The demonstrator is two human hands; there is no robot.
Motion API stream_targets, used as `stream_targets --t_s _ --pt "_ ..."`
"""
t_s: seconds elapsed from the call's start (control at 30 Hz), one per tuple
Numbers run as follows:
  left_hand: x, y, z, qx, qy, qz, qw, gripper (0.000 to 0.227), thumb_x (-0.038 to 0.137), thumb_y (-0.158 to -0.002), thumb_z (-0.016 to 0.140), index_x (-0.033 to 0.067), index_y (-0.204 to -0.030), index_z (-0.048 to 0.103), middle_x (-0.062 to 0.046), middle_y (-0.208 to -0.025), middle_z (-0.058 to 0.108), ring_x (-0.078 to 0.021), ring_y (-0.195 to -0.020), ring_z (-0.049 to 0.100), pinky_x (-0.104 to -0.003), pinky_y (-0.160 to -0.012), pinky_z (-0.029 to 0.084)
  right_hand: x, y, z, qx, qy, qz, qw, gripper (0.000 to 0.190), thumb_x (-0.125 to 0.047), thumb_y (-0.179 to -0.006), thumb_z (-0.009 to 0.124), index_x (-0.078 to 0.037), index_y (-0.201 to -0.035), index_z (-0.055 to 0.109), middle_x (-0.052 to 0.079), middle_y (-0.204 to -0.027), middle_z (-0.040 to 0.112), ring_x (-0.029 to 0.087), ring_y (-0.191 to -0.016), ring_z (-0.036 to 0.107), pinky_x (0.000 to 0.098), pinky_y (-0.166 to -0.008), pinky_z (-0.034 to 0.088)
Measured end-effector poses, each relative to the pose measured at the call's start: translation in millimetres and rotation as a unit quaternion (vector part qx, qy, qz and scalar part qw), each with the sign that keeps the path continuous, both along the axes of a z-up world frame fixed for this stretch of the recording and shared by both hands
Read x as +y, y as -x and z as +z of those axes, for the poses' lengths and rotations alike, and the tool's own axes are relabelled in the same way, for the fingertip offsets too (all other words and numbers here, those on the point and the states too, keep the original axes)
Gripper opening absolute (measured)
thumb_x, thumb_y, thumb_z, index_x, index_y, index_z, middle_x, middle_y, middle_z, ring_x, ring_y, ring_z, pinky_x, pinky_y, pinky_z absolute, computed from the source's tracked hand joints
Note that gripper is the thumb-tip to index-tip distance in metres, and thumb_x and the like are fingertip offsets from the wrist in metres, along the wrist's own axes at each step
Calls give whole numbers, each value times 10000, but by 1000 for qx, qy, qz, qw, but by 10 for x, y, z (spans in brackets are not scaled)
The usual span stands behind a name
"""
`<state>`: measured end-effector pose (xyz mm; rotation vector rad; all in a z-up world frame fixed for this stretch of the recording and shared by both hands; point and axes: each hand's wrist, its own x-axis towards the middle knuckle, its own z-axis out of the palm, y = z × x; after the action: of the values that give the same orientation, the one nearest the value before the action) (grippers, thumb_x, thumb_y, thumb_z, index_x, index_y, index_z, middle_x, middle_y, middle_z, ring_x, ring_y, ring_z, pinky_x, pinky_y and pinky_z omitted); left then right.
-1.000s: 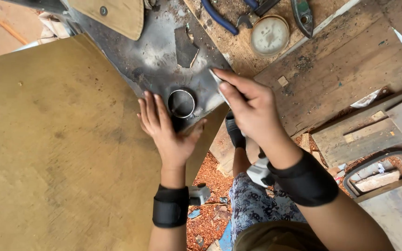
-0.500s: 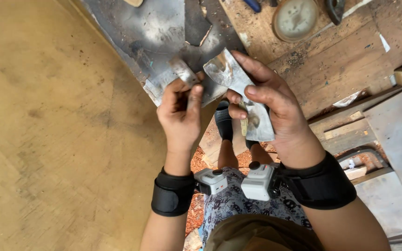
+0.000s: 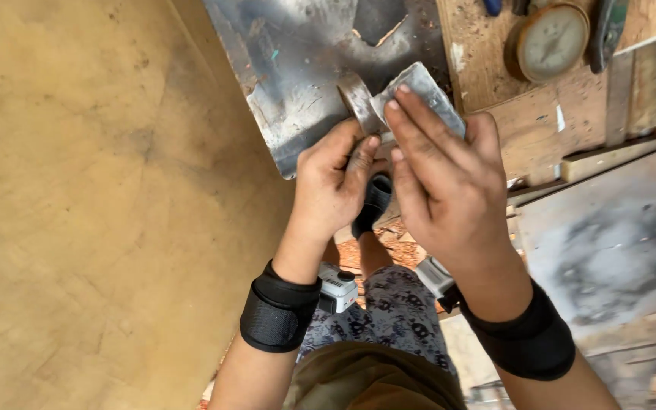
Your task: Sanding and cleaning small circular metal components in a workshop.
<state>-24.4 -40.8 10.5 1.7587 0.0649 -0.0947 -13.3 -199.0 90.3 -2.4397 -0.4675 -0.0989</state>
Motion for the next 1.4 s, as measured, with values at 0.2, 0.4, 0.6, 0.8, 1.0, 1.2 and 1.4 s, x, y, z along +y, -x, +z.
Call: stream_targets --t_s 0.2,0.4,0.6,0.8,1.0,1.2,1.4 --pt "16 69 -140 -117 0 -8 993 195 -49 -1012 662 19 -1193 643 -171 -1193 695 -307 -1061 733 -317 -888 610 181 28 23 -14 103 40 994 375 -65 -1034 685 -27 -1407 680 103 -1443 666 283 -927 530 354 -838 468" --pt "-41 57 -178 -97 22 33 994 248 -79 -989 621 13 -1218 640 -182 -1243 694 -331 -1115 740 -356 -963 615 269 -220 -59 -4 107 52 993 306 -44 -1061 651 -14 -1364 679 112 -1400 674 273 -990 545 345 -893 484" --pt "-66 55 -162 -110 14 42 993 231 -70 -992 645 18 -1205 647 -178 -1237 698 -323 -1123 743 -343 -960 627 259 -147 -53 -19 152 56 987 362 -29 -1033 663 48 -1386 688 164 -1391 692 305 -914 535 356 -781 471" --pt "-93 66 -202 -119 -12 45 992 244 -49 -971 672 22 -1204 651 -160 -1238 701 -314 -1124 741 -345 -952 643 225 -191 -189 -38 184 43 981 381 4 -1004 635 47 -1378 693 190 -1364 704 292 -842 548 339 -732 465" --pt "-93 34 -73 -44 39 37 998 200 -29 -980 677 11 -1174 656 -159 -1236 699 -271 -987 784 -309 -766 632 163 -137 -28 -21 175 64 982 336 2 -1051 631 46 -1380 685 203 -1356 712 278 -854 566 346 -744 451" --pt "-106 94 -236 -125 -12 51 991 241 -39 -990 680 16 -1223 652 -146 -1253 691 -275 -1041 759 -332 -836 673 207 -265 -76 -29 145 77 986 299 5 -1050 625 15 -1345 676 149 -1366 695 286 -968 596 375 -918 476" --pt "-105 78 -211 -130 -18 47 990 268 -72 -962 666 37 -1206 657 -141 -1221 703 -323 -1133 741 -341 -905 659 249 18 133 -18 213 72 974 407 15 -981 636 37 -1386 673 176 -1414 688 314 -893 540 353 -838 475"
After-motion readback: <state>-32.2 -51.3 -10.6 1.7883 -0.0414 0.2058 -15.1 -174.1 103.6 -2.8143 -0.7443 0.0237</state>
